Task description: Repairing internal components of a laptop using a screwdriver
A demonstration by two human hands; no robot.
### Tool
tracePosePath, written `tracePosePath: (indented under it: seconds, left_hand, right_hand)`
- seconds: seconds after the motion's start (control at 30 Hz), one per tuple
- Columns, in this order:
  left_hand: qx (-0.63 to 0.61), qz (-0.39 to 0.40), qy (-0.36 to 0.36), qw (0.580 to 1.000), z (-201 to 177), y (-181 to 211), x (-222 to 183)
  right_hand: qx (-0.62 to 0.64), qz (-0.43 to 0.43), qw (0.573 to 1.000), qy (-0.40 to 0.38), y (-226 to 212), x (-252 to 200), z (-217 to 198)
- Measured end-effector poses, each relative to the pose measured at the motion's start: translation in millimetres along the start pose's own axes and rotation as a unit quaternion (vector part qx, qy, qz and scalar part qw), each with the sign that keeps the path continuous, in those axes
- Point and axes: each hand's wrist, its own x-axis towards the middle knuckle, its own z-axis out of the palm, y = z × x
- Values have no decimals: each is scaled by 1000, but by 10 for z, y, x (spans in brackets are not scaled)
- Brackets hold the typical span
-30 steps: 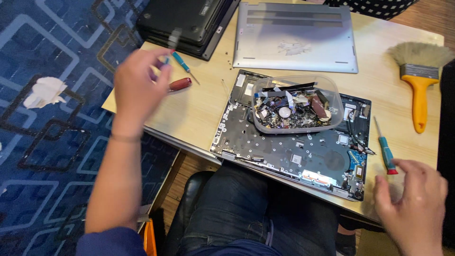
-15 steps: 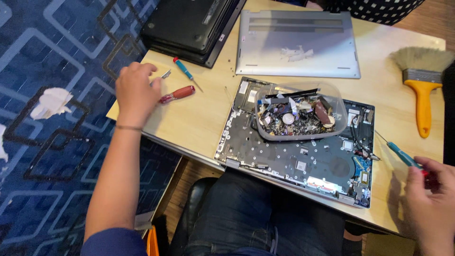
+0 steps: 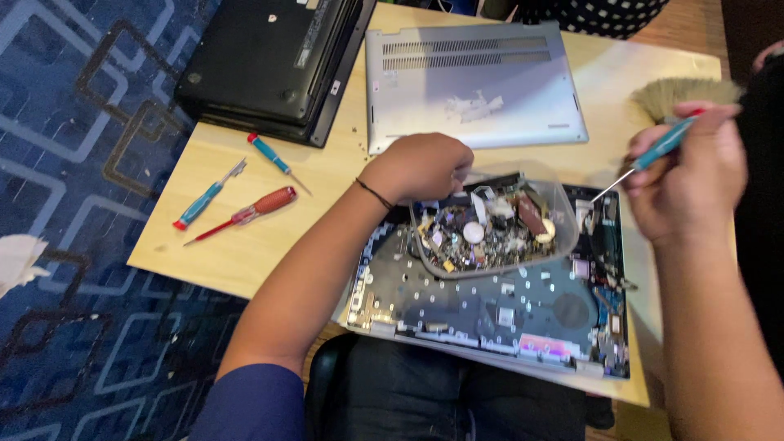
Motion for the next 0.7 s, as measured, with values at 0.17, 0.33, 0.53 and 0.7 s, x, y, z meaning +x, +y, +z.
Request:
tracePosePath:
  seconds: [0.17, 0.33, 0.53, 0.7]
  left_hand:
    - [-117, 76, 70, 988, 42, -222, -29]
    - [-177, 70, 132, 973, 11, -220, -45]
    - [-154, 54, 155, 974, 66, -177, -33]
    - [-163, 83, 207, 961, 109, -163, -37]
  right_hand:
    - [-58, 9, 985, -159, 51, -164, 144]
    - [-104, -45, 975, -192, 124, -468, 154]
    - [-265, -235, 915, -192, 152, -667, 149]
    - [-280, -300, 861, -300, 67, -657, 219]
